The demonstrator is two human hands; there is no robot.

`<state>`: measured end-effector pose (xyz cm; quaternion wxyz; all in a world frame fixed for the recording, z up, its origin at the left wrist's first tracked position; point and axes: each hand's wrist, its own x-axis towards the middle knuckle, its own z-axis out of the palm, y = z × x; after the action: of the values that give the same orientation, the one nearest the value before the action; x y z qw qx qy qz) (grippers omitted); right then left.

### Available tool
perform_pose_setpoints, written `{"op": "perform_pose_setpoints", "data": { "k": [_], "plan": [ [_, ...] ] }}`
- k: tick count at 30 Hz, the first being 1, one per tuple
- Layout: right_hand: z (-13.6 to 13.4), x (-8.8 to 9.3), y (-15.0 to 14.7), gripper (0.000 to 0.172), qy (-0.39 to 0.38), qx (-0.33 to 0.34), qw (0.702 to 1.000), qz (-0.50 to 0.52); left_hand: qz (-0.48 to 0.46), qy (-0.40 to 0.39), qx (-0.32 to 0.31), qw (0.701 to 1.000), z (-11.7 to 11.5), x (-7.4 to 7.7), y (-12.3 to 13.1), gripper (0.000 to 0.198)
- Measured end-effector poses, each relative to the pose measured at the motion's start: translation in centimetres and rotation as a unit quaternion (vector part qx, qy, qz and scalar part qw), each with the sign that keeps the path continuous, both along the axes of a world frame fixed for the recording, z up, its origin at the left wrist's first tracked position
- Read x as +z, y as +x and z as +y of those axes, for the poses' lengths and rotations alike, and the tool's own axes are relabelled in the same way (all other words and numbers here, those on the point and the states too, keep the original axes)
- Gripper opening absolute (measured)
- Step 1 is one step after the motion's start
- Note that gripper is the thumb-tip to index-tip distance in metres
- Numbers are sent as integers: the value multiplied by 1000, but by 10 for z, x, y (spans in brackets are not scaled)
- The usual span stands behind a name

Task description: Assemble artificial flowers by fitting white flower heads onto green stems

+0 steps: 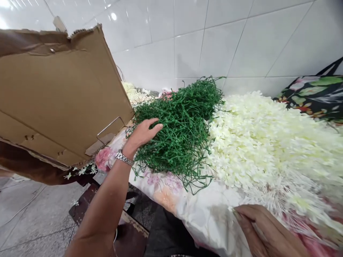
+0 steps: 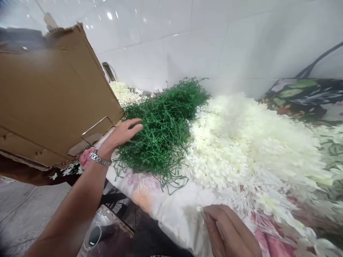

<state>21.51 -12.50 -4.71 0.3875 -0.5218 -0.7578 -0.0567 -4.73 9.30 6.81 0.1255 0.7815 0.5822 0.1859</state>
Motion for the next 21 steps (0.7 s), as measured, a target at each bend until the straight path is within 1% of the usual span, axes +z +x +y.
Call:
{"op": "perform_pose_setpoints", "data": {
  "k": [1,4,6,8,10,11,12,13,14,15,16,17,19,21],
  "plan": [
    [0,3,-1,11,4,-8,1000,3,3,12,7,1000,0,3,-1,54],
    [0,7,-3,8,0,-14,1000,16,34,107,46,993,-3,10,-4,47],
    [-1,7,-3,6,-10,-9,1000,21,51,169,52,983,-9,16,-7,40],
    [-2,5,-2,5,-12,-6,1000,23,57,243,55,967,-22,20,-8,32],
    [-2,4,-1,5,-10,-7,1000,27,42,347,43,936,-45,20,-5,24],
    [-2,3,-1,5,-11,-6,1000,28,27,398,22,917,-59,18,-1,19],
    [-2,3,-1,5,-13,-7,999,29,14,436,-17,899,-75,13,3,15],
    [-2,4,-1,6,-17,-9,999,30,4,456,-77,887,-92,6,9,13],
    [-2,4,-1,6,-19,-10,999,31,-10,445,-153,882,-107,-3,16,17],
    [-1,4,-2,6,-21,-11,999,32,-18,411,-208,887,-121,-14,23,22],
    [-1,5,-2,6,-24,-10,999,34,-7,373,-233,898,-133,-25,30,23],
    [-1,6,-3,6,-25,-9,999,37,13,326,-245,913,-143,-37,36,21],
    [-1,7,-4,7,-24,-3,999,42,28,292,-221,930,-153,-57,45,21],
    [-2,7,-4,7,-23,0,999,47,46,271,-211,938,-155,-72,50,25]
  ]
}}
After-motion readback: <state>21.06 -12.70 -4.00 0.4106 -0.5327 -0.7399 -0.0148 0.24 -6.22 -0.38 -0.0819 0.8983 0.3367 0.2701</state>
